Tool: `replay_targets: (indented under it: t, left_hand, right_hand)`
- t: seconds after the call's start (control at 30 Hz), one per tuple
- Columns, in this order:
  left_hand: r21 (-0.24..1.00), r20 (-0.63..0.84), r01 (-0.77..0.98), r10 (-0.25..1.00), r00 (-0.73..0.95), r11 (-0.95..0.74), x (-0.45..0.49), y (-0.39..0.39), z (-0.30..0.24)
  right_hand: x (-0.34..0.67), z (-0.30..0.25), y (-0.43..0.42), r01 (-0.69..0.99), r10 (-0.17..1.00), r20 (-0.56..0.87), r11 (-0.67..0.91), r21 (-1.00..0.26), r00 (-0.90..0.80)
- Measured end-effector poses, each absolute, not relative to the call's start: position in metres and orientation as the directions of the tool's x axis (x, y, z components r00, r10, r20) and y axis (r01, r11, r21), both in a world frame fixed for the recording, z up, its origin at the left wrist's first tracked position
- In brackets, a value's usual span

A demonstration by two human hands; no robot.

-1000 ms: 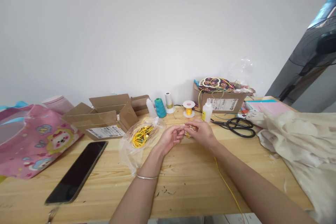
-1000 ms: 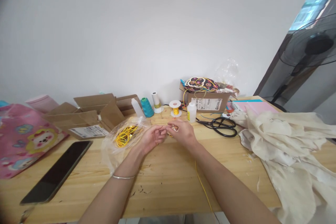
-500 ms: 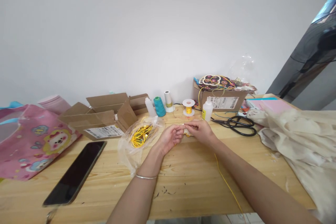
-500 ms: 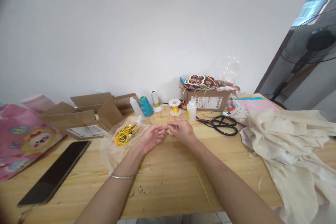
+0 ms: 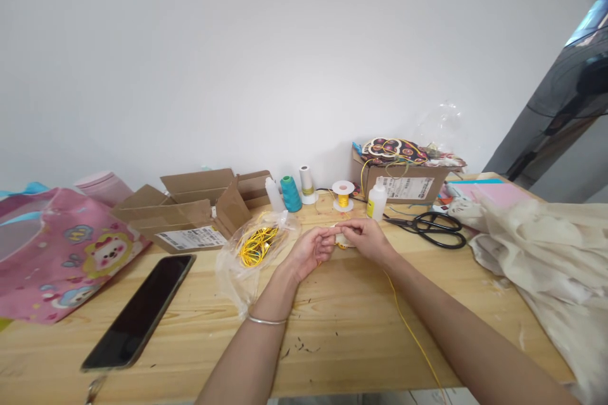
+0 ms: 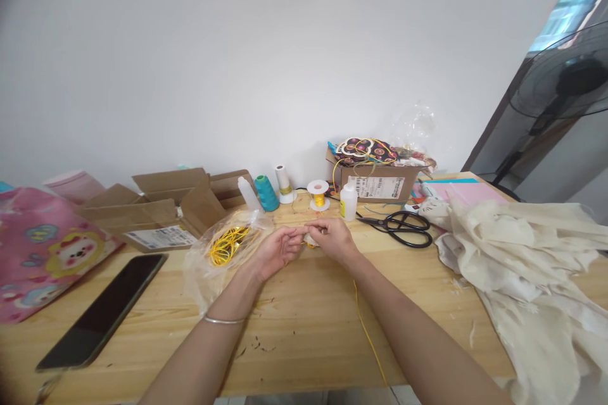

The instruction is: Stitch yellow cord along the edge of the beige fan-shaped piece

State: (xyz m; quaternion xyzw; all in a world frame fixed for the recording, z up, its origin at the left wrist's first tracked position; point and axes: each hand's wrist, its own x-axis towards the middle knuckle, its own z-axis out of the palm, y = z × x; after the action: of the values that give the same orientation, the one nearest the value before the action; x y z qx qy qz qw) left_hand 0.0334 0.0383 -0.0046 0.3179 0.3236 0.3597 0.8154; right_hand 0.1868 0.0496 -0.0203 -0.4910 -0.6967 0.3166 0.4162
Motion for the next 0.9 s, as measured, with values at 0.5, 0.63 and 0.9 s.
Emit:
replay_targets:
  t: [0.5, 0.63, 0.9]
  left_hand:
    - [0.746, -0.302, -0.378, 0.784, 0.543, 0.549, 0.0348, 0.0373, -0.0034]
    - [0.751, -0.313, -0.365, 0.784, 0.536, 0.550, 0.0352, 0.0375, -0.0048]
    - [0.738, -0.297, -0.396, 0.790, 0.537, 0.546, 0.0343, 0.0367, -0.0009]
  right_hand:
    - [0.1881, -0.0255, 0.0510, 0.476, 0.943, 0.283, 0.332, -0.815, -0.174]
    - [0.1891, -0.0259, 0.0523, 0.495, 0.938, 0.291, 0.347, -0.797, -0.189]
    - [0.1854, -0.0182, 0.0495, 0.295, 0.963, 0.237, 0.266, -0.918, -0.133]
